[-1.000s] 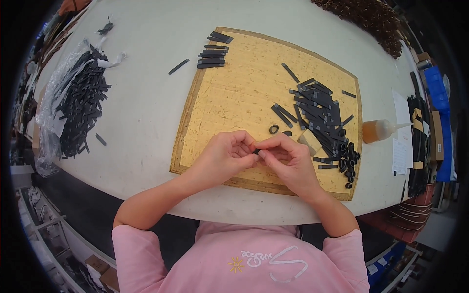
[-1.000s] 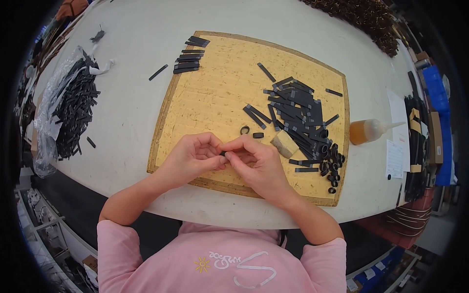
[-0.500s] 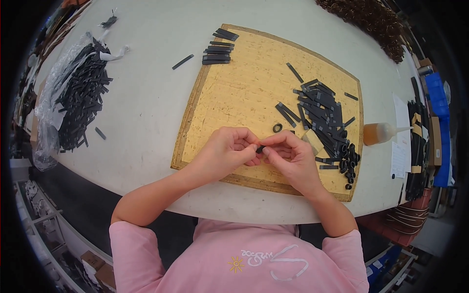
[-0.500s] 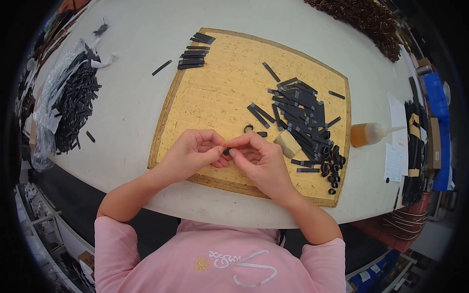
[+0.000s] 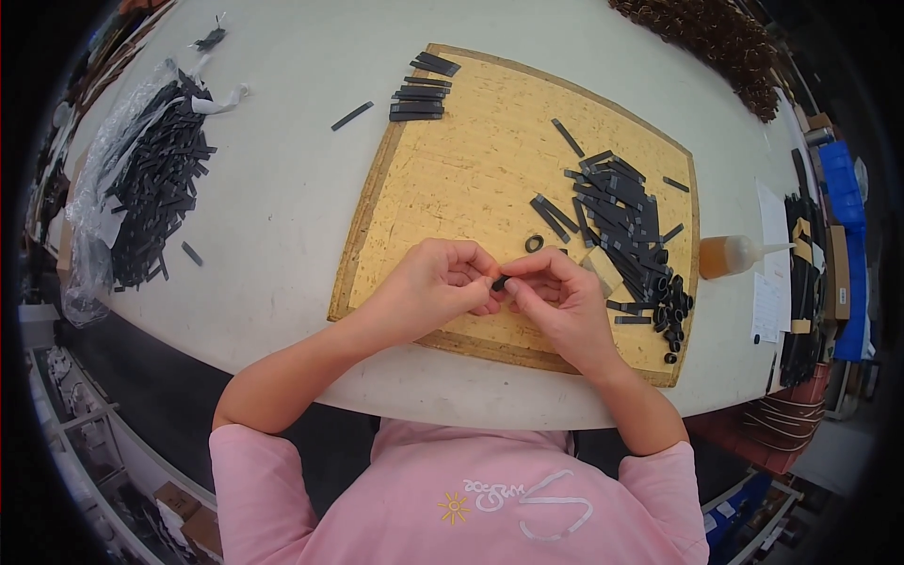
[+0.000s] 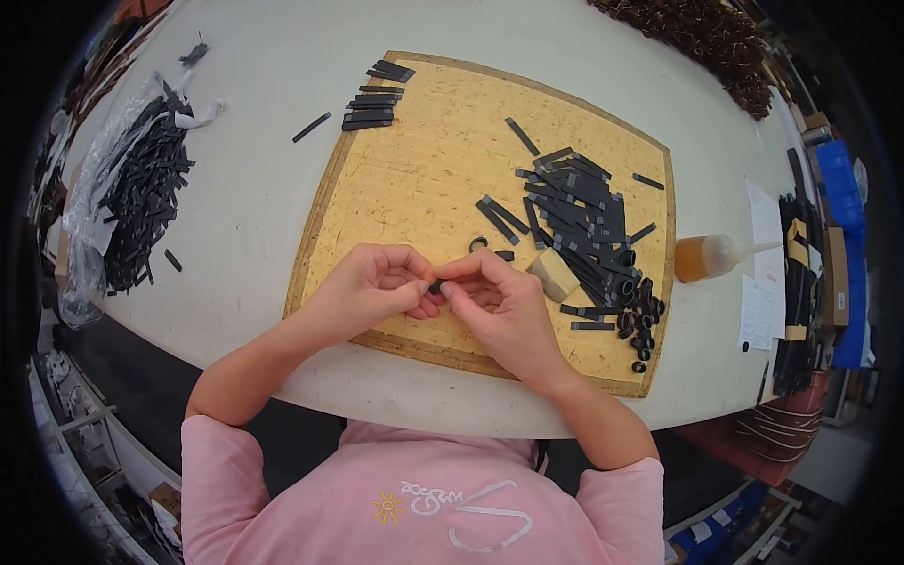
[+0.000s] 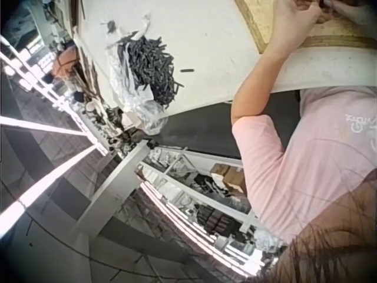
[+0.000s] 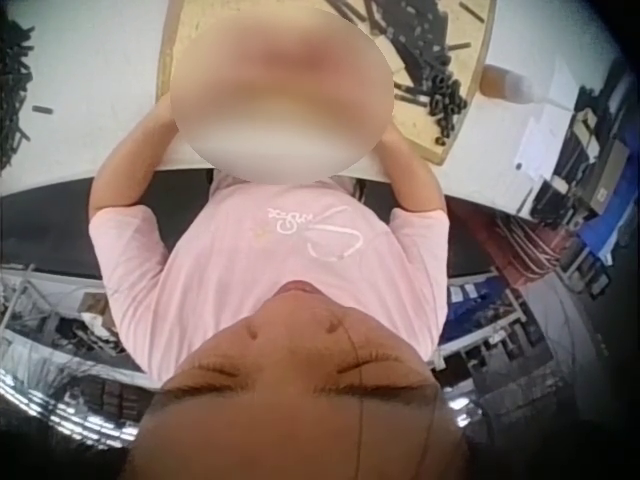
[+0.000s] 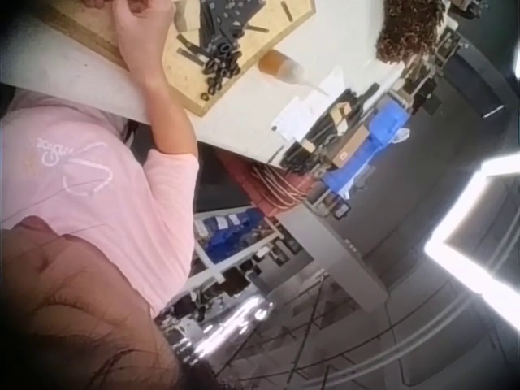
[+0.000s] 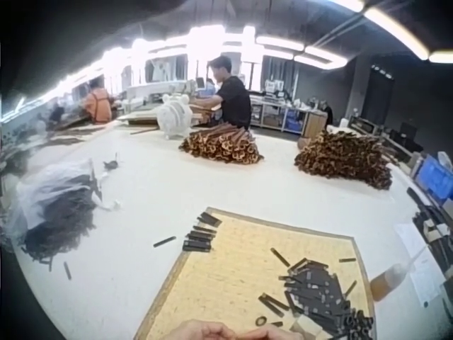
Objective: Manually assembling small black hardware or accessory components at a workshop table.
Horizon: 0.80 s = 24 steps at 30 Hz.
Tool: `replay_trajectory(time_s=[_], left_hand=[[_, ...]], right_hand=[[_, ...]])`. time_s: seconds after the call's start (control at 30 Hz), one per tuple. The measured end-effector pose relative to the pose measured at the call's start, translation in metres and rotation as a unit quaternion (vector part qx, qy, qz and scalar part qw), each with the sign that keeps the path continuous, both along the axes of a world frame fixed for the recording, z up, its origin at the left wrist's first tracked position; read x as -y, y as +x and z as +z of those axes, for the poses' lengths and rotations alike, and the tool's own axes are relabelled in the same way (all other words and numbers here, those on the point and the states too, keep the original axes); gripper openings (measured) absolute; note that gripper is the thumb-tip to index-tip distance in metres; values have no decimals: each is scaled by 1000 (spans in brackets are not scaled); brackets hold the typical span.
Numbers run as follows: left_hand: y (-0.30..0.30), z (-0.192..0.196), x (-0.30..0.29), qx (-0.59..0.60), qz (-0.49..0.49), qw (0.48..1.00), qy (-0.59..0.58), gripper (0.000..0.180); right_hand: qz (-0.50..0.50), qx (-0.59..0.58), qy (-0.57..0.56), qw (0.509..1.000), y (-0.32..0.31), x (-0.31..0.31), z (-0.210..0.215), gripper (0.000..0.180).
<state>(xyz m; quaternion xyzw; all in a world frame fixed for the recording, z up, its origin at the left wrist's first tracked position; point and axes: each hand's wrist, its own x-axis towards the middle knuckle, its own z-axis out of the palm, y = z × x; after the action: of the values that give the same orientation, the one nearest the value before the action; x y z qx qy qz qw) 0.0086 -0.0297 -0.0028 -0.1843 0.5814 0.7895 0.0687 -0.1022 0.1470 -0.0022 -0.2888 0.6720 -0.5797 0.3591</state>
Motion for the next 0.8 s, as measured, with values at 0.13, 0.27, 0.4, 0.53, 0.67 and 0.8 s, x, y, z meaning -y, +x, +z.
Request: replay_trajectory(time_s=[0.13,0.27,0.4,0.53,0.67,0.8], left_hand=[[1,-3,-1,-9,0,1000,-5,10],[2,-7,-2,-35,-9,998,-45,10],[3,-6,-2,-21,-23,995,-93,11],[2,-6,1,-20,-14,1000,10,13],[3,-4,-2,-68,-20,996,-51,14],[5,5,-8,-74,-3,981,-178,14]], right_hand=[[-1,4,5,1000,0,0,-1,13],[11,-35,5,999,0,0,-1,13],[21,-61,1,998,3,0,2,14],[11,-100,-10,995,3,-1,-1,14],[9,-102,-4,995,2,-1,3,14],[-14,-30,0,999,0,-1,-1,14]])
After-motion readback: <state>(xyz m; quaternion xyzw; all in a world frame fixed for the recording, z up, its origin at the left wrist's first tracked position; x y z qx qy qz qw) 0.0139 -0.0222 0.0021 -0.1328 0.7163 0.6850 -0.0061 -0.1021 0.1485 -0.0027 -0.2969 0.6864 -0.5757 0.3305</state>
